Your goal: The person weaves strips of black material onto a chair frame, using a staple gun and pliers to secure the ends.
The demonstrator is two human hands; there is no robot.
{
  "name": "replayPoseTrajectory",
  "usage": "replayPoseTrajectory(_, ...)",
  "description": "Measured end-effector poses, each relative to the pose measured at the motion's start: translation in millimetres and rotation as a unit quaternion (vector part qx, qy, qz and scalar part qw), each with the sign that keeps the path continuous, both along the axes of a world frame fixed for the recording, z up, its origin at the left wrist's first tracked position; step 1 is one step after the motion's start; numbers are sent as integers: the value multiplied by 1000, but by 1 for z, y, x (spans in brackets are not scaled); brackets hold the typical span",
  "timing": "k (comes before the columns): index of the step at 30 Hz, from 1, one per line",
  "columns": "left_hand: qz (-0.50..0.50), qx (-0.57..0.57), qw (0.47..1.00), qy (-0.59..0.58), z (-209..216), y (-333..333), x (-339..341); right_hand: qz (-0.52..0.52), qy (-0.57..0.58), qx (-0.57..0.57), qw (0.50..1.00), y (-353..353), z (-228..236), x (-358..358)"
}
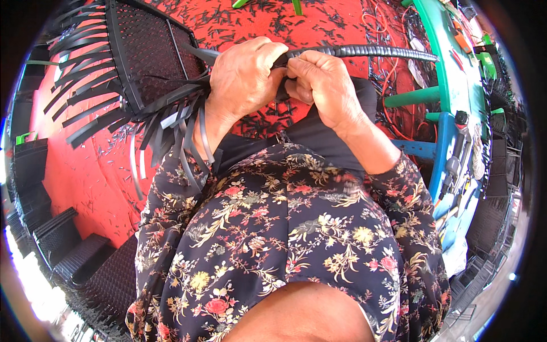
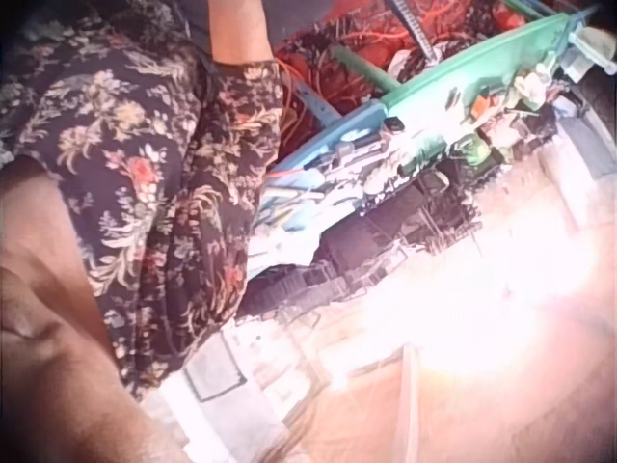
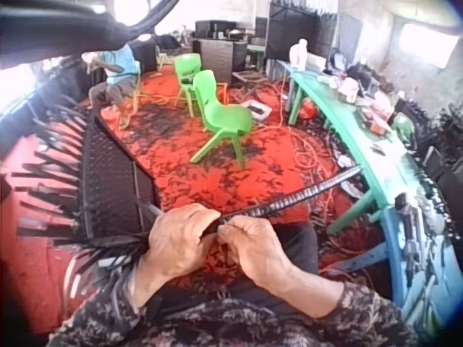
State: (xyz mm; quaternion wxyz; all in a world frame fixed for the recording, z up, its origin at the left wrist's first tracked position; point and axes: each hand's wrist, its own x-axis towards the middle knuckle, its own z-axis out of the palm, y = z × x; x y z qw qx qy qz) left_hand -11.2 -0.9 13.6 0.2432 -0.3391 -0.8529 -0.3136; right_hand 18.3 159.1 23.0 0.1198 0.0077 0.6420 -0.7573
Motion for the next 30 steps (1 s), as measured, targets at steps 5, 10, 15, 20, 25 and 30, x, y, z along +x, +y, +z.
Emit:
replayPoseTrajectory(5, 27, 25, 999, 28, -7, 3, -3, 32, -19, 7, 999, 2, 14, -12)
replayPoseTrajectory(10, 20, 25, 999, 9, -5, 5, -8, 55, -21, -63, 996, 23, 25, -20)
replayPoseTrajectory(15, 15, 5, 996, -86, -6, 0, -20, -16, 68, 51, 996, 70, 19, 12)
replayPoseTrajectory(20, -25, -33, 998, -44, -7, -2, -35, -144, 17, 177, 973, 148, -23, 76)
replayPoseTrajectory(25, -50, 108, 937, -328, 2, -11, -42, -423, 113, 625, 646, 310, -14, 107)
replayPoseTrajectory(30, -27, 55, 956, -286, 0, -25, -45, -354, -182, 768, 503, 425, -30, 117)
